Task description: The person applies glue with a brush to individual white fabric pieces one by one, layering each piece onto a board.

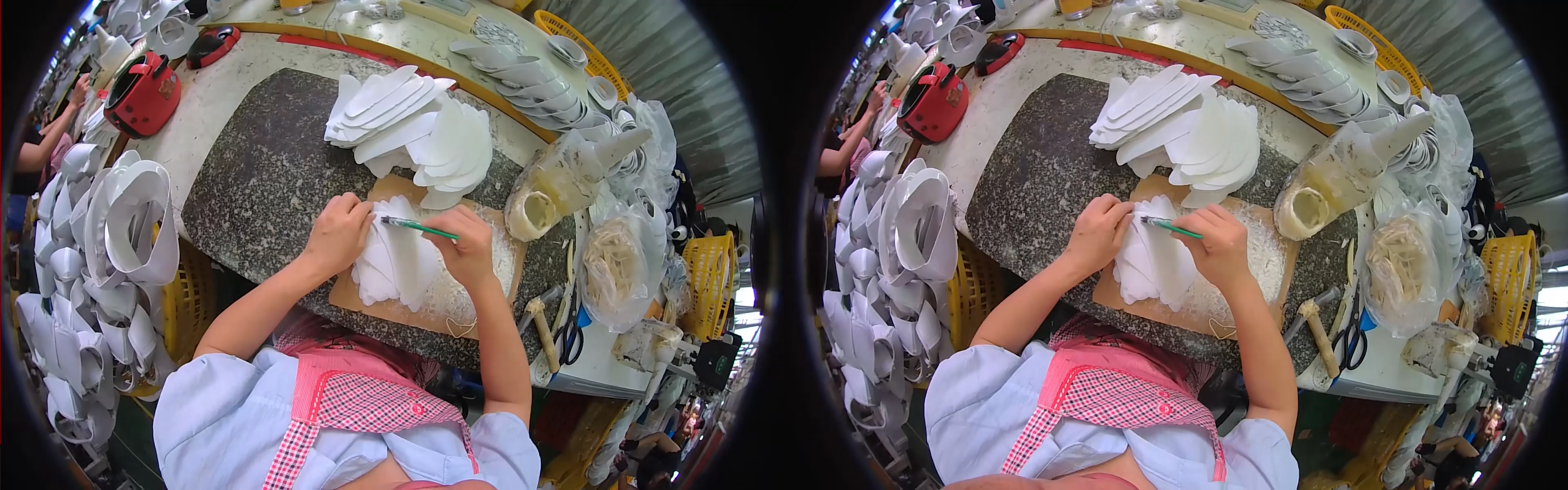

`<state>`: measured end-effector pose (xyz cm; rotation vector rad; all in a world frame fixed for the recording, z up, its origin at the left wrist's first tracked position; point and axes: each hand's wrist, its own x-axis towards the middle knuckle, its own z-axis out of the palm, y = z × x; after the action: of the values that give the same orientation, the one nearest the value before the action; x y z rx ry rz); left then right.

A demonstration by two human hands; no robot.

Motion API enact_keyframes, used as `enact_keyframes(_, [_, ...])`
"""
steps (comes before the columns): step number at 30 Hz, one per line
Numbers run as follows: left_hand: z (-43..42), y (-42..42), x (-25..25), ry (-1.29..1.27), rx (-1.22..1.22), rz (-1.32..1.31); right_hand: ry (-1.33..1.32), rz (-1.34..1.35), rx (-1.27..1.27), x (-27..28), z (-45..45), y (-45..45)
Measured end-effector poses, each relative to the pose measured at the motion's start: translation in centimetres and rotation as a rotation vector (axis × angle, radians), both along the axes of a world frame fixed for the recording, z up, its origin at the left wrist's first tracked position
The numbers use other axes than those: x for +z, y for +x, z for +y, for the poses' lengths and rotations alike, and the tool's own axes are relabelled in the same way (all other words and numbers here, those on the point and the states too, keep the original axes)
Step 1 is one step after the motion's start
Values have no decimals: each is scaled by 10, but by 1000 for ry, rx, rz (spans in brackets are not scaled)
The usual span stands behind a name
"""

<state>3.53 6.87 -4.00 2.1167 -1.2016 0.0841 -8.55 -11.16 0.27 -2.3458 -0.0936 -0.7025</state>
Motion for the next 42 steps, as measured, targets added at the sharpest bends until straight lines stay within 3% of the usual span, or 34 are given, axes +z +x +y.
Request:
enact_keyframes(3, [1,3,1,7,-12,-16,-132,79,23,2,-6,-29])
enact_keyframes(9, [-9,10,16,-171,-46,65,125,153,19,15,5,-86])
enact_keyframes(12, [-11,7,45,-431,-5,85,368,-91,-342,17,-16,-105])
enact_keyframes(13, [-7,3,47,-447,-123,-92,389,-134,-410,20,-22,-109])
enact_keyframes(15, [3,-20,36,-263,-378,-300,444,-176,-538,21,-25,-112])
enact_keyframes(16, [7,-30,27,-165,-504,-401,430,-120,-459,14,-23,-109])
enact_keyframes(20, [17,-44,-1,-26,-604,-392,360,149,-289,-8,-4,-73])
enact_keyframes(23, [15,-40,2,-34,-593,-417,274,-34,-374,-7,-16,-40])
enact_keyframes(25, [14,-39,5,-19,-588,-424,152,35,-269,-6,-14,-51])
enact_keyframes(26, [13,-39,5,-40,-565,-403,88,73,-214,-6,-10,-59])
enact_keyframes(28, [8,-44,2,-87,-519,-343,202,140,-106,1,9,-82])
enact_keyframes(31, [-8,-33,9,47,-430,25,344,158,-114,7,16,-96])
enact_keyframes(32, [-19,-27,21,-118,-352,190,385,139,-144,8,17,-98])
enact_keyframes(35, [-48,4,89,-659,-214,-63,320,125,-220,5,12,-80])
enact_keyframes(38, [-72,30,114,-626,-352,-573,344,71,-264,-12,-2,-48])
enact_keyframes(41, [-80,53,60,-146,-304,-615,277,17,-253,-15,-13,-26])
enact_keyframes(42, [-74,51,61,-203,-278,-541,262,14,-247,-15,-14,-24])
